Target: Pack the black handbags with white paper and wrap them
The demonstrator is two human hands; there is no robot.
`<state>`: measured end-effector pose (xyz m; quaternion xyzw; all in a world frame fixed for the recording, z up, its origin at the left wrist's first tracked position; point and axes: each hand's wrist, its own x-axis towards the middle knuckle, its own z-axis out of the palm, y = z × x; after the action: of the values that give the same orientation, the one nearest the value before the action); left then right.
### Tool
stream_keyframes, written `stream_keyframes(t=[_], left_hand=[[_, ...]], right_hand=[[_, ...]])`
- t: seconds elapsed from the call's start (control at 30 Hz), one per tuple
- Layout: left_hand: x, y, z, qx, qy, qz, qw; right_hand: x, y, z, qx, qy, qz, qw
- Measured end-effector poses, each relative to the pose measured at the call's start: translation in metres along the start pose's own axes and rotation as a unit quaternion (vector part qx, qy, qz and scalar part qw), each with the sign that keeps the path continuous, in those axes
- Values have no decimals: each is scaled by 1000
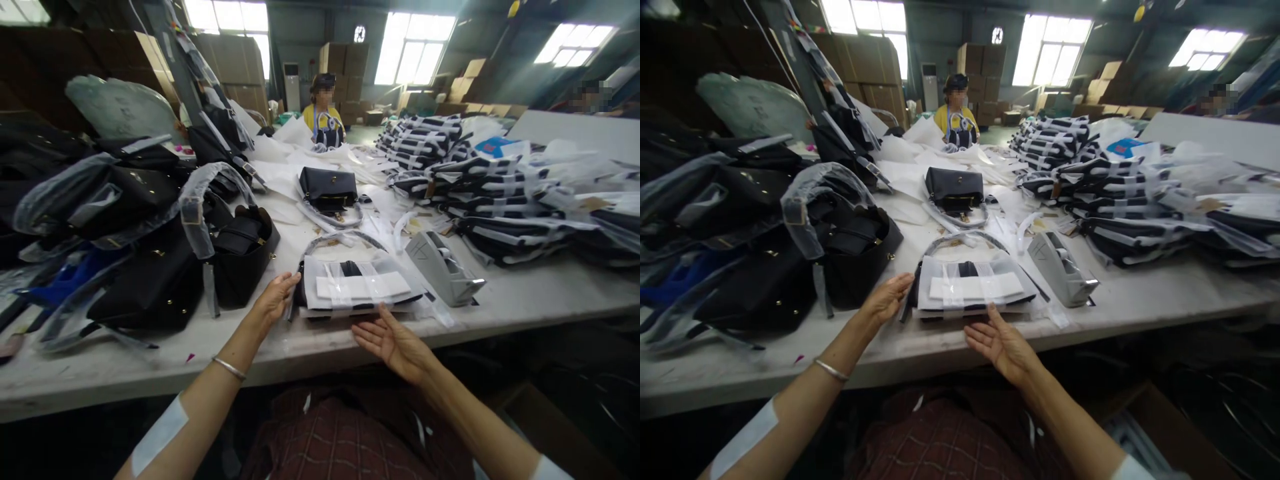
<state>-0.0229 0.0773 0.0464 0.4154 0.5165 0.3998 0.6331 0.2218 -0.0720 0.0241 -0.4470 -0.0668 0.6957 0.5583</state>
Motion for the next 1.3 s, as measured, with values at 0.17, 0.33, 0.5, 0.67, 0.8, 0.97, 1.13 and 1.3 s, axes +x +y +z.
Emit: stream_keyframes(t=[0.17,0.33,0.5,0.67,0.8,0.97,1.13,1.3], left_hand=[[-19,-12,11,-43,-91,-34,994],[-28,-28,35,-104,-119,-43,987],[-26,-18,12,-144,-94,-31,985],[-21,1,-42,-178,1,-3,984],[-4,14,-70,-115,7,-1,993],[50,42,-91,-17,44,44,998],[102,63,-75,94,69,109,987],[131,66,-13,273,-29,164,947]], right_hand=[[22,-6,10,-14,20,-26,999],[43,-3,4,-168,26,-199,965],[30,-1,11,-48,101,-208,972],[15,9,12,58,97,-180,977],[20,21,3,63,112,-140,982],[20,32,5,63,132,-146,978],[11,63,16,91,126,-62,986],[11,76,3,51,95,21,994]])
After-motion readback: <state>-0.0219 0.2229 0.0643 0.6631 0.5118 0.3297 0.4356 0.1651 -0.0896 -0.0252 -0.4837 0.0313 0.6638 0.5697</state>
